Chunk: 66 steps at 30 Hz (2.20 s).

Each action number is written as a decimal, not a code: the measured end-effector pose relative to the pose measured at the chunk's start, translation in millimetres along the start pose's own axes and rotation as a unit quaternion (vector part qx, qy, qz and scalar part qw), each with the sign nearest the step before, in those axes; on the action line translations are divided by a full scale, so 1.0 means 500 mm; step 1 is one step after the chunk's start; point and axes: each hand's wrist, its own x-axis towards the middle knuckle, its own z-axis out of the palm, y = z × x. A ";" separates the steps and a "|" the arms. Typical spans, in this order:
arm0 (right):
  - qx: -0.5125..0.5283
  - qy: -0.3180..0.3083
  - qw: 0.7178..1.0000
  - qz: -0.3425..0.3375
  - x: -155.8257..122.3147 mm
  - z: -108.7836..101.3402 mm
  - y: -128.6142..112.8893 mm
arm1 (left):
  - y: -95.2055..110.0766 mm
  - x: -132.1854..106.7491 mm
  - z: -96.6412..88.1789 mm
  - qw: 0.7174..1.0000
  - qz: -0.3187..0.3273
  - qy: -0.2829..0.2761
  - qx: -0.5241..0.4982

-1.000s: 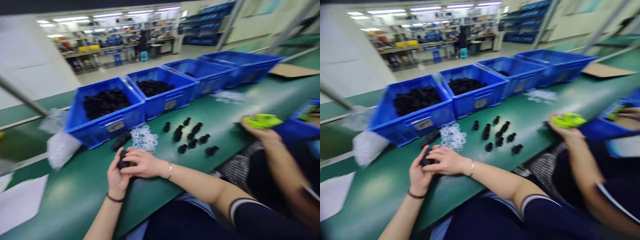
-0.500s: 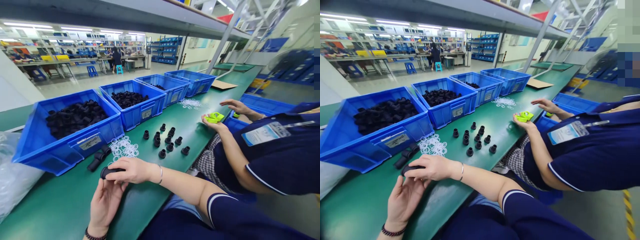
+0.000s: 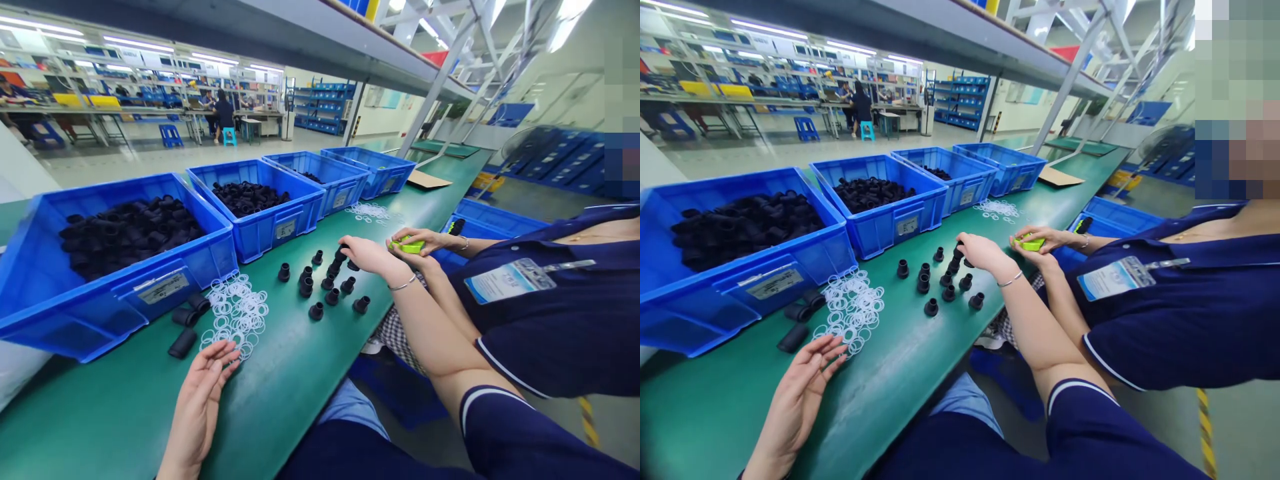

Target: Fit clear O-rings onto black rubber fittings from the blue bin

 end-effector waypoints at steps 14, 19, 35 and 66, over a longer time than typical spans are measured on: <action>0.001 -0.064 0.998 -0.024 0.017 0.019 0.013 | -0.008 0.023 -0.040 0.961 0.119 0.124 0.217; 0.018 0.007 0.999 -0.034 0.003 -0.020 -0.012 | 0.000 0.034 -0.046 0.758 0.313 0.157 0.551; 0.000 -0.095 0.968 -0.231 0.059 0.060 -0.141 | 0.012 0.057 -0.078 0.726 0.279 0.166 0.606; 0.089 -0.012 0.907 -0.412 -0.053 0.198 -0.528 | 0.040 0.060 -0.064 0.979 0.156 0.121 -0.044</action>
